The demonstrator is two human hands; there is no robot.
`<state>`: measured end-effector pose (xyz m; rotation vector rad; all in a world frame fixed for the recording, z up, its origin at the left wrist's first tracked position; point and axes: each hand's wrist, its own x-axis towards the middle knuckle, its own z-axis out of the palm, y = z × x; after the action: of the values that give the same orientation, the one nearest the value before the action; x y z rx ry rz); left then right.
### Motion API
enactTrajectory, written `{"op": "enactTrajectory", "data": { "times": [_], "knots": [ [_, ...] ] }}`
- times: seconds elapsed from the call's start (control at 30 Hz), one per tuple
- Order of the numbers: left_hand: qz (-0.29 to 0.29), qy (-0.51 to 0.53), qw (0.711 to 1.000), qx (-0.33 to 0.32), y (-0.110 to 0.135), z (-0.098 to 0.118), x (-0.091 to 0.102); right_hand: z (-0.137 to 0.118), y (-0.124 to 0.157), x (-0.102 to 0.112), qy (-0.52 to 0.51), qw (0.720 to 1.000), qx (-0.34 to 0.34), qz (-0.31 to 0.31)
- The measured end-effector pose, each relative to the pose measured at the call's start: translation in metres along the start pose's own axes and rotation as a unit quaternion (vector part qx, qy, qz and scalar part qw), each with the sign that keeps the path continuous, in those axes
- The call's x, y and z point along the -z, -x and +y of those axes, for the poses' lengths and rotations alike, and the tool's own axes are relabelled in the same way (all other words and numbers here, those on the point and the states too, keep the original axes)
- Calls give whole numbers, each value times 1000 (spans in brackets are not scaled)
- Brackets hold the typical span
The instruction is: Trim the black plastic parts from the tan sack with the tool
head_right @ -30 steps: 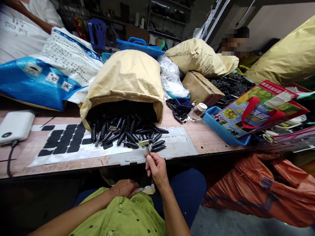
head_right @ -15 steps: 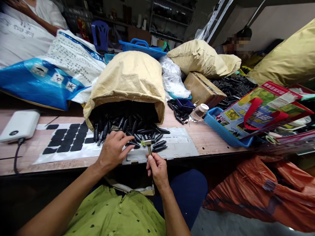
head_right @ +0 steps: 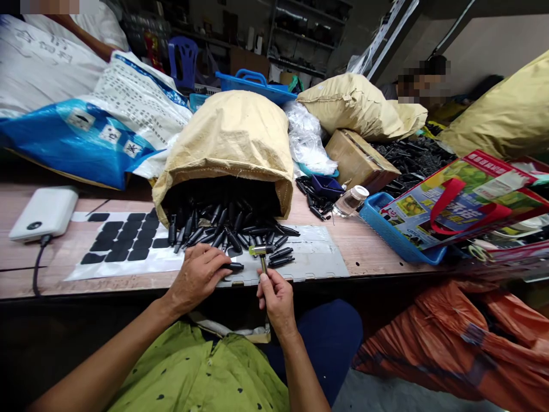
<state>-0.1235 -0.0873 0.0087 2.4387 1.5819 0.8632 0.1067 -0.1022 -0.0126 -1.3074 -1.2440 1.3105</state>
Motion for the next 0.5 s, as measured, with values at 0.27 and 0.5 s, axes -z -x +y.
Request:
{"op": "enactTrajectory", "data": {
  "times": [0.27,0.5],
  "knots": [
    [-4,90,992,88,9,-15,-3,-3,10,-5,43,999,-5,-8],
    [-18,97,990,102,4,-26,6,-17,24,-15,129,990,50,-11]
  ]
}}
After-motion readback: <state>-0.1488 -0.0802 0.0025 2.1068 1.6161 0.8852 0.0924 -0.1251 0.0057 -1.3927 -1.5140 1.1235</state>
